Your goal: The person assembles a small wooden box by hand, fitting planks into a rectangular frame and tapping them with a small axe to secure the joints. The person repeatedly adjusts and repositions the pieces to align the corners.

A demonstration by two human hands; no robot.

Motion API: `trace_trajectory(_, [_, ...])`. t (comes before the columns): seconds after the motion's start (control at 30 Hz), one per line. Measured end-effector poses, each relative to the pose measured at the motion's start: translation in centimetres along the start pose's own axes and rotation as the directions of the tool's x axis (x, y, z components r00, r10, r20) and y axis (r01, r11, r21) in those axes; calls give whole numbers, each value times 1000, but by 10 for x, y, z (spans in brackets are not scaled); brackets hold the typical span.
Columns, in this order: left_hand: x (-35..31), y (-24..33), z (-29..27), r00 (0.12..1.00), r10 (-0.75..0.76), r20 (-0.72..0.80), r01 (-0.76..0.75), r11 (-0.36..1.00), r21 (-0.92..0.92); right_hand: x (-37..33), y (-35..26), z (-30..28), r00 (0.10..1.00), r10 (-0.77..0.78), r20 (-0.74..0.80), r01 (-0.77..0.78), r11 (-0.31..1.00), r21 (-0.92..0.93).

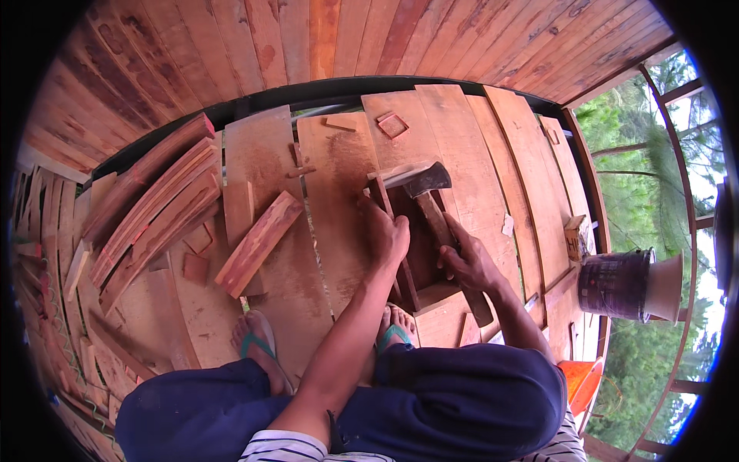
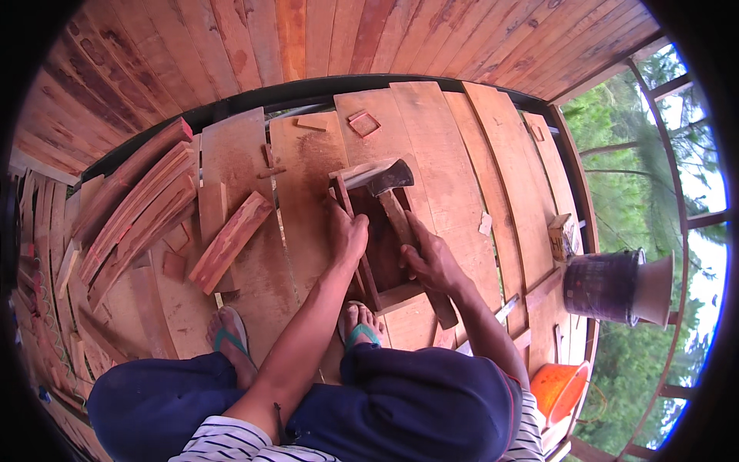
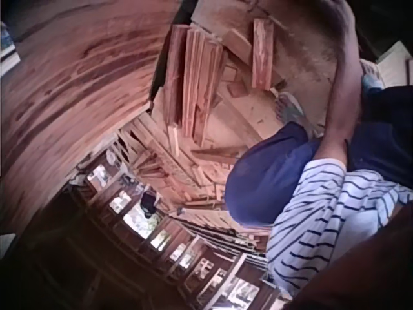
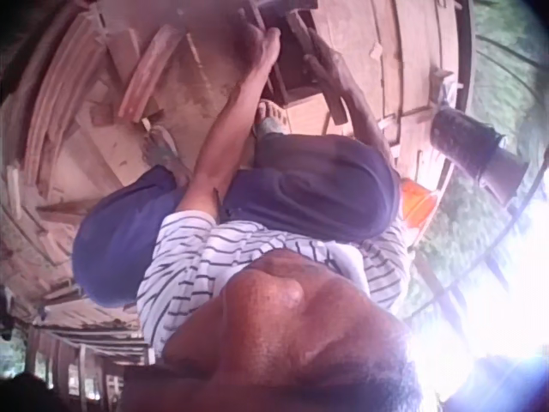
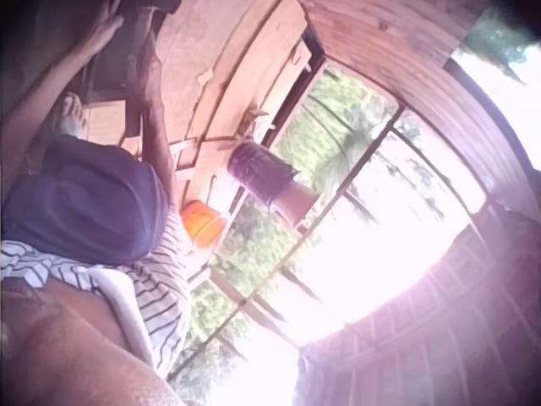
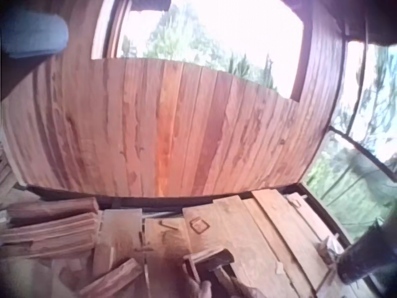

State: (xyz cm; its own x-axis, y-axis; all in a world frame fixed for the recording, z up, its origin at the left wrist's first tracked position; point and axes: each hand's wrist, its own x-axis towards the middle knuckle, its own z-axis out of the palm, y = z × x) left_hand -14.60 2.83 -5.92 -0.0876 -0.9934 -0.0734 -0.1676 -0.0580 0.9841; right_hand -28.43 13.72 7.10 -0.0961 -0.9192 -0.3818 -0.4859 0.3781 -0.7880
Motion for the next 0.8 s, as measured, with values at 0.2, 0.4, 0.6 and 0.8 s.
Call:
trace_trajectory(0.2, [-28, -6, 11, 999, 3, -39, -8, 994, -111, 0, 30, 33, 978, -83, -193, 60, 990, -125])
trace_trajectory(0.4, [-26, 4, -5, 989, -68, 134, 86, 988, -130, 1, 5, 46, 976, 24, -217, -26, 1000, -6])
trace_trajectory(0.6, [-25, -3, -6, 990, 21, 139, -7, 994, -105, 16, 18, 49, 968, -189, -166, 179, 981, -72])
trace_trajectory(0.8, [-24, -5, -6, 995, 38, 92, -38, 999, -2, 9, 5, 45, 976, -65, -210, 55, 997, -55])
